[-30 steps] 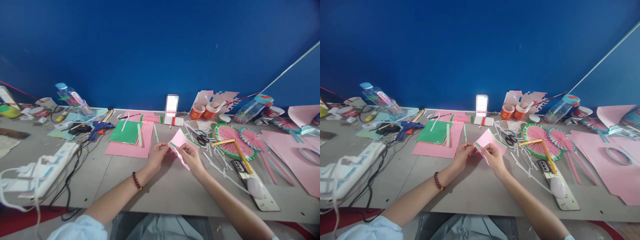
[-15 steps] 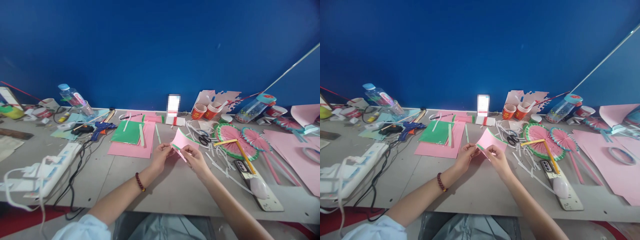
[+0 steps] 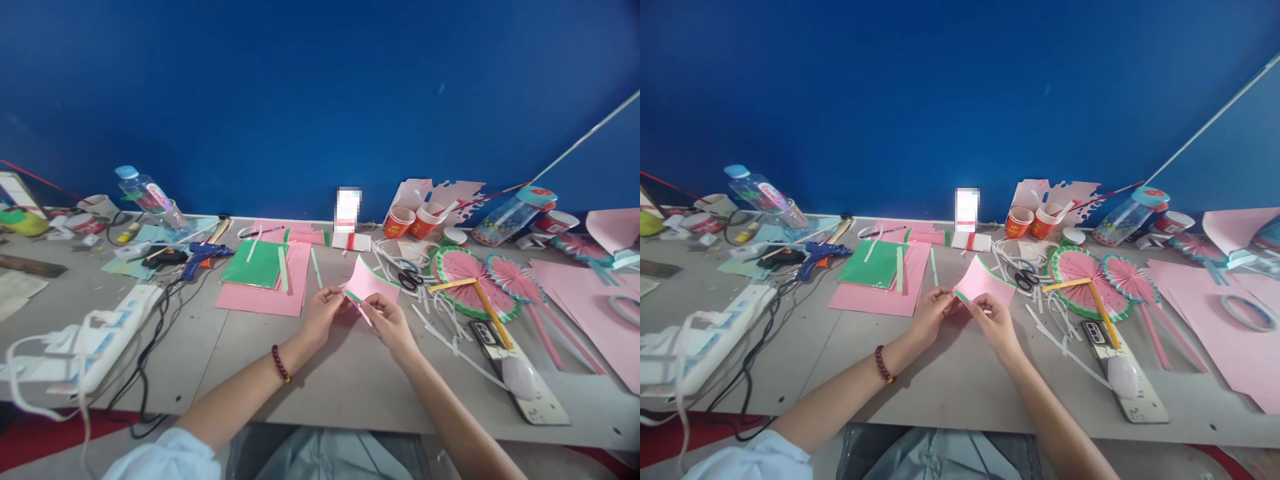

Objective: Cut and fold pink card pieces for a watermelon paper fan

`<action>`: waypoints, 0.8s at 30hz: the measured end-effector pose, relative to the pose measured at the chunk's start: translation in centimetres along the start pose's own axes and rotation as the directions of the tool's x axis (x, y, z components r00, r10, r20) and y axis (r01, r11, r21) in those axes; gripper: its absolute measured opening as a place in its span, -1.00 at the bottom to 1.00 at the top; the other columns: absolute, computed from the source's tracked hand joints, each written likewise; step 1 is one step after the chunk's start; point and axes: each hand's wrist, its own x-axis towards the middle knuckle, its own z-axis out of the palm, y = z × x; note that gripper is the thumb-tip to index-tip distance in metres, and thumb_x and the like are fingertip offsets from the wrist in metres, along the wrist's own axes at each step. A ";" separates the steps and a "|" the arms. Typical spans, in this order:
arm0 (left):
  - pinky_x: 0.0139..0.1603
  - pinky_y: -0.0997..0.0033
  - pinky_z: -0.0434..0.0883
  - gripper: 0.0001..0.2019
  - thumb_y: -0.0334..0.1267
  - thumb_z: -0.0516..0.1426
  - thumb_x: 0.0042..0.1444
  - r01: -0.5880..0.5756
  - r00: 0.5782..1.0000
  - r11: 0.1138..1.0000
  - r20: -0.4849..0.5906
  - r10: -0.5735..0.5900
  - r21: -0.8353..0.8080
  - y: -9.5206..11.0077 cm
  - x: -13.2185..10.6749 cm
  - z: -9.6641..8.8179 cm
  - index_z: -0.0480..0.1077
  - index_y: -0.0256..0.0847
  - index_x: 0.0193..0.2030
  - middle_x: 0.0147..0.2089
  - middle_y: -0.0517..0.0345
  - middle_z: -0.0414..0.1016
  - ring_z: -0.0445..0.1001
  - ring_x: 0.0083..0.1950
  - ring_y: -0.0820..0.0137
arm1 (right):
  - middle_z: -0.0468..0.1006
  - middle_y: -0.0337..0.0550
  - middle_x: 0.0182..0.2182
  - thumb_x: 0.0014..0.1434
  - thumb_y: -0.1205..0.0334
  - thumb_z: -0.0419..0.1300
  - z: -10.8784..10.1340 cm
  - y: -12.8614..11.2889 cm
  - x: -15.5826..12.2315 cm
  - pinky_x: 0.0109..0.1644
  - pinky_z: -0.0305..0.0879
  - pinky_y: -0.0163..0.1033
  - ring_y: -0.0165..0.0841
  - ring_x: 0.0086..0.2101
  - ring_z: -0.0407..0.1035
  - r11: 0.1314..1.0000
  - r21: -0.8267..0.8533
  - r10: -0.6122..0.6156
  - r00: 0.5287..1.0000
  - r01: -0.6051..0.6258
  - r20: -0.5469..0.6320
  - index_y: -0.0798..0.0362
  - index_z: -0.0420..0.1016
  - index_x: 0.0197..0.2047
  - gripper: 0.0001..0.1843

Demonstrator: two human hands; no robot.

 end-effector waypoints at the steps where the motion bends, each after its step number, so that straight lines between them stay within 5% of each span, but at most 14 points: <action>1: -0.16 0.35 0.40 -0.75 -0.18 0.31 -0.20 -0.003 1.000 1.000 -0.001 0.003 -0.004 0.0 0.0 0.0 0.38 -0.25 -0.42 -0.46 0.20 0.48 0.46 -0.38 0.46 | 0.09 -0.45 -0.73 -0.01 -0.12 0.23 0.0 0.1 0.0 -0.66 -0.23 -0.38 -0.58 -0.72 -0.12 1.000 -0.010 -0.006 1.000 0.006 -0.005 0.04 0.31 -0.46 -0.61; 24: -0.31 0.45 0.35 -0.77 -0.24 0.30 -0.22 -0.001 1.000 1.000 -0.005 0.001 0.015 0.0 -0.2 0.1 0.37 -0.24 -0.43 -0.54 0.27 0.42 0.38 -0.49 0.52 | 0.15 -0.40 -0.69 0.02 -0.11 0.21 -0.1 1.3 0.5 -0.62 -0.16 -0.38 -0.55 -0.67 -0.06 0.991 -0.105 -0.088 0.995 0.084 -0.038 0.06 0.36 -0.46 -0.63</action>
